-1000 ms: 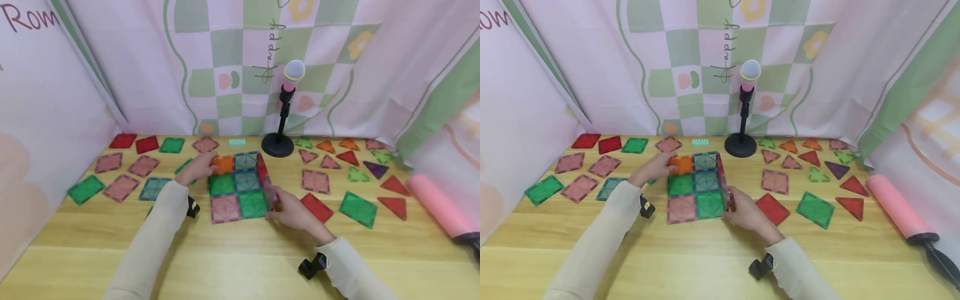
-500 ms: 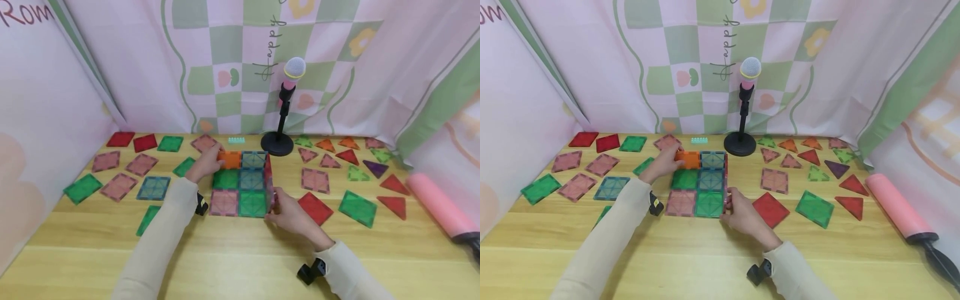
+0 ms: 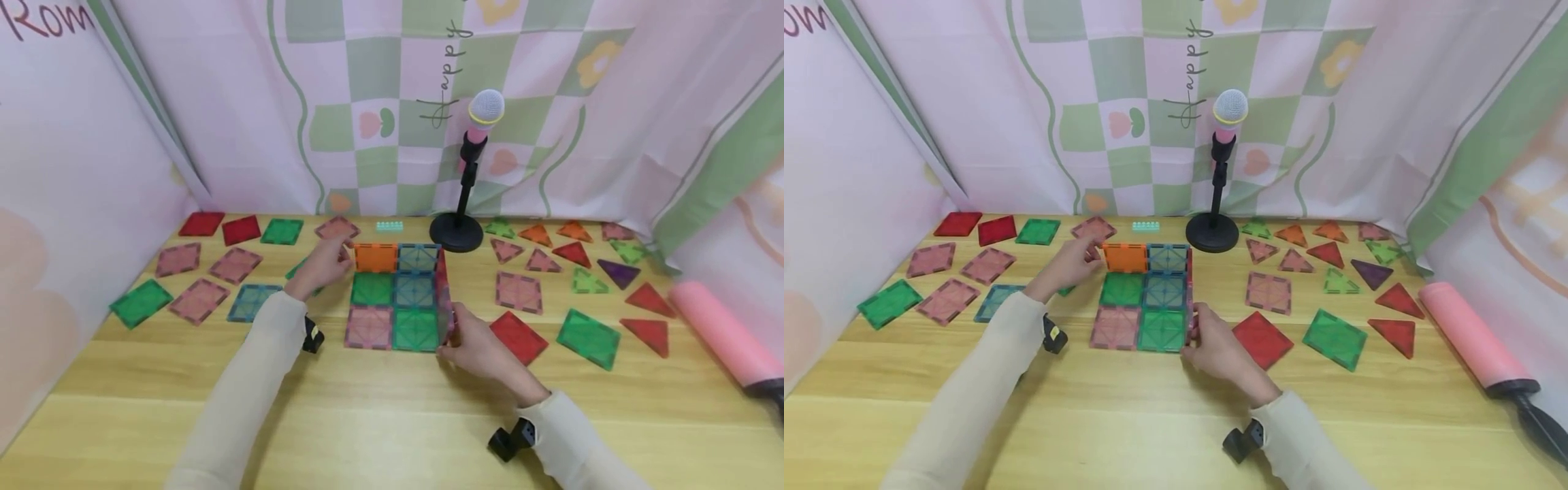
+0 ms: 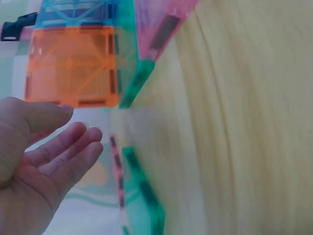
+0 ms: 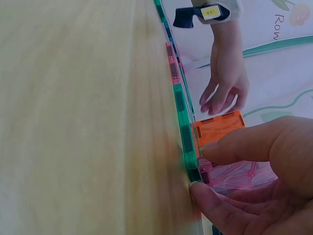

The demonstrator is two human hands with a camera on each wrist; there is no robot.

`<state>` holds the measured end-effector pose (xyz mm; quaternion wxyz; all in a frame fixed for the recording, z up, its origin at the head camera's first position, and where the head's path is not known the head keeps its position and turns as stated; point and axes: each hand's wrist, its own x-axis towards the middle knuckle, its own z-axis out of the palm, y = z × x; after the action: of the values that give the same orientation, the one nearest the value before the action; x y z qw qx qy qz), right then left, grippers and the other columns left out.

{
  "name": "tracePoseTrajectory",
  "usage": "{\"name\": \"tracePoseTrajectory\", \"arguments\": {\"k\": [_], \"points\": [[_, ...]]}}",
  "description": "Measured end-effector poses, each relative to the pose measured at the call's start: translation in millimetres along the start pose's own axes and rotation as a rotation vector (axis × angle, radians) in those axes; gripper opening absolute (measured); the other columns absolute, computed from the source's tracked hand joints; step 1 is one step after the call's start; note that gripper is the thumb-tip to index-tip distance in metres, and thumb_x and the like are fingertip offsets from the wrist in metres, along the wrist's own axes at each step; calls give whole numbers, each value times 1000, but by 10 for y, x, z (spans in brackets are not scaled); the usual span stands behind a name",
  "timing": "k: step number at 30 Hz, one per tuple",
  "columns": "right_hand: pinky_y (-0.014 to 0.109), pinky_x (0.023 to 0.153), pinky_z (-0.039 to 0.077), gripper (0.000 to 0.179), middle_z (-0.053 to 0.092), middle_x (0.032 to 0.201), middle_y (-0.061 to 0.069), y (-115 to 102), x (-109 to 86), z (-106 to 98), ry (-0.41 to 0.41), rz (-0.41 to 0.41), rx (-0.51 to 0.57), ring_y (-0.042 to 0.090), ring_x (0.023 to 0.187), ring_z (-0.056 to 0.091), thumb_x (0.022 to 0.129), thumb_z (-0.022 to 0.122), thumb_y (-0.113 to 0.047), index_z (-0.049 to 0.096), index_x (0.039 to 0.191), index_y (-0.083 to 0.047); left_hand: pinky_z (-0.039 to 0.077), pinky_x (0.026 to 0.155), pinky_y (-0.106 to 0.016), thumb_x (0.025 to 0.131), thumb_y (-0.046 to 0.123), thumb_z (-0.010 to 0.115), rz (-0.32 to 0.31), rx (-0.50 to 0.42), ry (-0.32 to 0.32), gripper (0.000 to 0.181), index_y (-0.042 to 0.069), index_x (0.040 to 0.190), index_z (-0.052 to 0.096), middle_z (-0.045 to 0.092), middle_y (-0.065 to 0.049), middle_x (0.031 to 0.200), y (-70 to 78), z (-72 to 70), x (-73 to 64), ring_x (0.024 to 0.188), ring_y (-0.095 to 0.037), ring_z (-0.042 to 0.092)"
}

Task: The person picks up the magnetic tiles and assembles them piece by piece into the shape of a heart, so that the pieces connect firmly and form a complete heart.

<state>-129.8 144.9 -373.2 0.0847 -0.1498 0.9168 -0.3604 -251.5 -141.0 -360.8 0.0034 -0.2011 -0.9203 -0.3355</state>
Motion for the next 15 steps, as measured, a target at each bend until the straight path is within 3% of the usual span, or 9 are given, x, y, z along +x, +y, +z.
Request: {"name": "tracePoseTrajectory", "arguments": {"k": [9,15], "points": [[26,57,41,61,53,86,9,15,26,10,-9,-8,-10,18,72,48,79,69,-1,37,131,6,50,84,-44,92,2,53,-97,33,-12,33,-7,123,48,60,-26,111,-140,-401,-457,103,-36,58],[27,59,44,62,57,88,11,14,26,6,-7,-31,-15,18,73,50,79,70,-2,37,130,7,50,82,-47,91,3,57,-61,89,-11,28,-8,117,54,60,-26,110,-288,-632,-821,98,-35,59]]}}
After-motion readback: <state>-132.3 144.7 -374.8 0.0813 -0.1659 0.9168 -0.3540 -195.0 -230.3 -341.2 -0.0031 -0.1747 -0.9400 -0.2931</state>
